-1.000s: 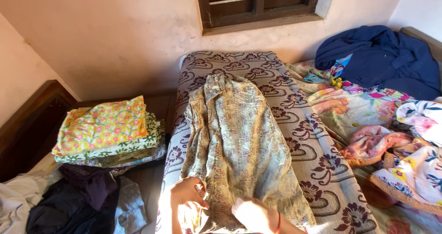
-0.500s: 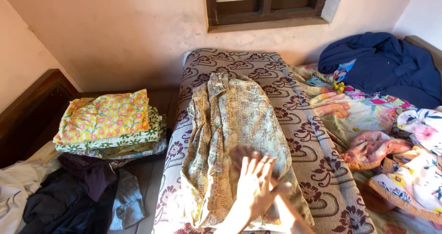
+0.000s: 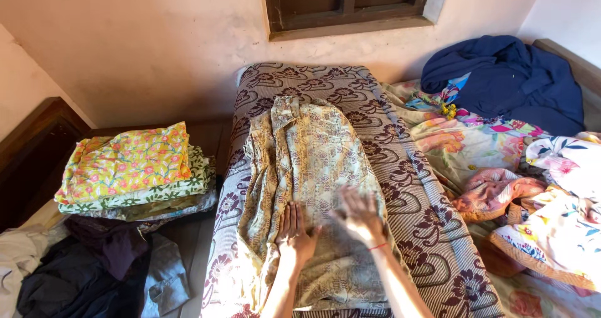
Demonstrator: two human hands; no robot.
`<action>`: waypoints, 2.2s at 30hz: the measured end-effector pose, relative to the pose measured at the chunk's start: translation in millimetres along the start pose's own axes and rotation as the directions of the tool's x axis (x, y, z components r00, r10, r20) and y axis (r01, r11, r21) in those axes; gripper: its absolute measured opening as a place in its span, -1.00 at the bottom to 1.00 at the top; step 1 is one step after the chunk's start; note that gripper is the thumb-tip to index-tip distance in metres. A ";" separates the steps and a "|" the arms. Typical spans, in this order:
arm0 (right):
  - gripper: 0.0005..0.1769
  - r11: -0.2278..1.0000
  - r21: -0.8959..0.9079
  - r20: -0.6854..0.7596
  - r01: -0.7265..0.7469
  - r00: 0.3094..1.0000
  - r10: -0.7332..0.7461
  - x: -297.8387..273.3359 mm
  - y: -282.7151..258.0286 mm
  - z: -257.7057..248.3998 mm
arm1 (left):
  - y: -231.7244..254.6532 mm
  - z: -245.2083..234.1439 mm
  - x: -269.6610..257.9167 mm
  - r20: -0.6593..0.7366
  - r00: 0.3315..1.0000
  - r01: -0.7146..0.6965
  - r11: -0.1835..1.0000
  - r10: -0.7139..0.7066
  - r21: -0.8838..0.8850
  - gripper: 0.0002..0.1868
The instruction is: The person folds several pieces of clothing on a bed, including a yellow floral cloth, a beige patterned cloth, and a dark brown garment. Each item is smoothed, folded into a compact rectangle, and stacked on the left side of the bed.
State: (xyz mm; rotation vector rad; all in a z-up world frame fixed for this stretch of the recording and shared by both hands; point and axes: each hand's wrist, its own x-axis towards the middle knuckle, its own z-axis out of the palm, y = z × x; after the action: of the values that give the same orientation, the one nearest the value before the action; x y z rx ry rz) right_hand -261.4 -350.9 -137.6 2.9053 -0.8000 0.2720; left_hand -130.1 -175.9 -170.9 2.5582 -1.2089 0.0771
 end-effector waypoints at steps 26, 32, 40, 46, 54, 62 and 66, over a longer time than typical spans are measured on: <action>-0.03 0.933 0.335 0.163 -0.133 0.983 0.082 209.5 -185.9 -53.2 | -8.0 -101.4 -26.9 0.056 0.898 0.433 0.854 -0.436 -0.289 -0.19; -0.28 0.987 0.154 0.077 -0.041 0.997 0.029 295.6 -188.0 -23.4 | -33.8 -79.3 -6.7 0.028 0.913 0.385 0.836 -0.407 -0.392 -0.34; -0.19 0.854 0.520 -0.333 0.033 0.928 0.166 345.9 -183.0 -1.3 | -38.9 -73.7 1.3 0.058 0.916 0.381 0.818 -0.396 -0.431 -0.33; -0.42 0.641 0.695 -0.173 0.326 0.941 -0.291 347.1 -157.5 19.1 | -45.6 -88.1 -2.4 0.064 0.921 0.380 0.851 -0.384 -0.362 -0.25; -0.46 0.930 0.356 -0.185 -0.088 0.969 0.163 250.3 -9.3 37.5 | -43.1 -128.2 8.4 0.042 0.927 0.371 0.894 -0.372 -0.253 -0.13; -0.64 0.892 0.334 -0.143 0.305 0.952 -0.272 153.1 -67.8 19.1 | 1.6 -156.8 -0.1 -0.257 0.964 0.017 0.980 -0.069 -0.197 -0.18; -0.62 0.834 0.454 -0.058 0.314 0.944 -0.323 94.9 -124.6 9.1 | 15.2 -129.5 70.3 0.078 0.995 -0.042 0.988 0.054 -0.147 -0.21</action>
State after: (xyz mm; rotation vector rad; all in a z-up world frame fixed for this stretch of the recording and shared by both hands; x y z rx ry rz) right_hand -115.6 -293.0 -135.2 3.4196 -0.2553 0.4497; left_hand -85.8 -198.6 -31.4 2.4273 -1.2575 -0.1027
